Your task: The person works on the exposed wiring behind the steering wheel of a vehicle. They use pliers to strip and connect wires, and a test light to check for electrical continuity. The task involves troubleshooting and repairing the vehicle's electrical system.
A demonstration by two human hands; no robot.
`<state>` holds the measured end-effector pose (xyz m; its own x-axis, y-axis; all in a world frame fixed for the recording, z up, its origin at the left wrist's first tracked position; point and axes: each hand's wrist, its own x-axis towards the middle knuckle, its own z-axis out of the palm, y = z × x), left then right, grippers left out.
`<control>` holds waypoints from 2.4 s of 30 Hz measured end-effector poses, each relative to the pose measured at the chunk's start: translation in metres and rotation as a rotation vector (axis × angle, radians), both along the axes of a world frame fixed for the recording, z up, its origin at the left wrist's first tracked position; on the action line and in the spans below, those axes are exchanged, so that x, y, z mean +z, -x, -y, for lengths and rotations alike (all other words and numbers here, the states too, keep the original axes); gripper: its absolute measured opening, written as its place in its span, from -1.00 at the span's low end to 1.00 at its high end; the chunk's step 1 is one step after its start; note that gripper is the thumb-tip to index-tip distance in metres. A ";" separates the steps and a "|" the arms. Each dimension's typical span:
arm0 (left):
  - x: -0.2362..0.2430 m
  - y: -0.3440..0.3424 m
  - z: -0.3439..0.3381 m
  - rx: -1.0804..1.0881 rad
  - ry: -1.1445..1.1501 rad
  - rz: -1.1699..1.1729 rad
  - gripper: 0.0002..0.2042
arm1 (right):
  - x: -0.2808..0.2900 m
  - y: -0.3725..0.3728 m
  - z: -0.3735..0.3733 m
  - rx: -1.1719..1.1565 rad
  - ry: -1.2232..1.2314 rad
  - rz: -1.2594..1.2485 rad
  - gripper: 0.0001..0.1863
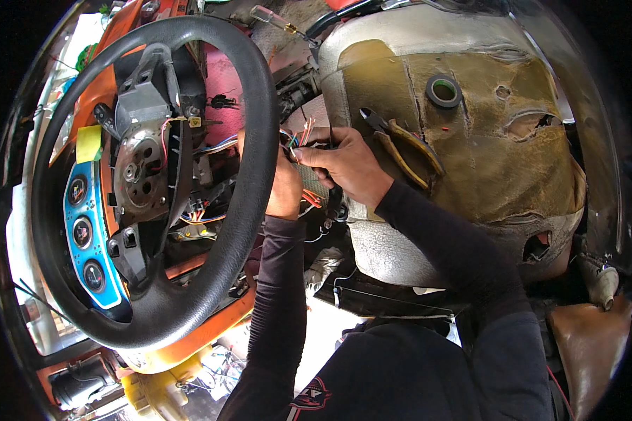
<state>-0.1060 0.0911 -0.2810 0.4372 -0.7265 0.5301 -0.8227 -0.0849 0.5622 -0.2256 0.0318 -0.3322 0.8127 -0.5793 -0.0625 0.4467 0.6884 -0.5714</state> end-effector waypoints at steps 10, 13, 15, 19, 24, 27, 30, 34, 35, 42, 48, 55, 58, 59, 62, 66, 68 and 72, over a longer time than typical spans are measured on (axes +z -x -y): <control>-0.014 0.008 0.018 0.119 0.167 -0.030 -0.88 | 0.005 0.002 -0.003 -0.055 -0.069 0.019 -0.90; -0.015 0.006 0.019 0.152 0.151 -0.020 -0.86 | 0.006 0.007 -0.002 -0.087 -0.064 0.030 -0.86; -0.014 0.000 0.019 0.150 0.172 0.069 -0.83 | 0.009 0.011 0.001 -0.074 -0.099 0.059 -0.83; -0.018 -0.017 0.016 0.163 0.231 0.134 -0.72 | 0.012 0.030 0.019 -0.028 -0.262 0.177 -0.81; -0.017 -0.019 0.018 0.135 0.196 0.157 -0.72 | 0.004 0.030 0.034 -0.063 -0.289 0.091 -0.85; -0.016 -0.019 0.019 0.144 0.167 0.281 -0.73 | 0.004 0.029 0.027 0.006 -0.245 0.112 -0.80; -0.013 -0.017 0.017 0.176 0.101 0.523 -0.74 | 0.008 0.030 0.027 0.027 -0.215 0.119 -0.77; -0.012 -0.019 0.010 0.186 0.042 0.489 -0.77 | 0.014 0.035 0.035 0.064 -0.118 0.130 -0.79; -0.012 -0.016 0.010 0.192 0.046 0.406 -0.78 | 0.013 0.037 0.035 0.056 -0.083 0.109 -0.80; -0.010 -0.009 0.008 0.162 0.078 0.378 -0.80 | 0.013 0.026 0.030 0.050 -0.059 0.026 -0.85; -0.012 -0.007 0.011 0.313 0.195 0.136 -0.73 | 0.019 0.024 0.010 0.076 -0.293 0.091 -0.84; -0.016 -0.003 0.028 0.372 0.314 0.159 -0.70 | 0.013 0.017 -0.011 0.018 -0.306 0.107 -0.77; -0.022 -0.017 0.018 0.371 0.219 0.170 -0.67 | 0.020 0.018 -0.011 -0.070 -0.303 0.012 -0.77; -0.020 -0.015 0.017 0.357 0.208 0.159 -0.66 | 0.018 0.017 -0.011 -0.082 -0.300 -0.039 -0.76; -0.013 -0.009 0.020 0.307 0.256 0.099 -0.64 | 0.016 0.016 -0.013 -0.008 -0.368 0.008 -0.77; -0.009 -0.001 0.025 0.349 0.234 0.041 -0.66 | 0.009 0.016 -0.024 0.073 -0.392 -0.025 -0.79; -0.014 -0.009 0.020 0.281 0.225 0.144 -0.70 | 0.008 0.018 -0.029 0.103 -0.385 -0.034 -0.80; -0.018 -0.025 0.009 0.244 0.197 0.102 -0.77 | 0.012 0.028 -0.015 0.081 -0.297 -0.018 -0.82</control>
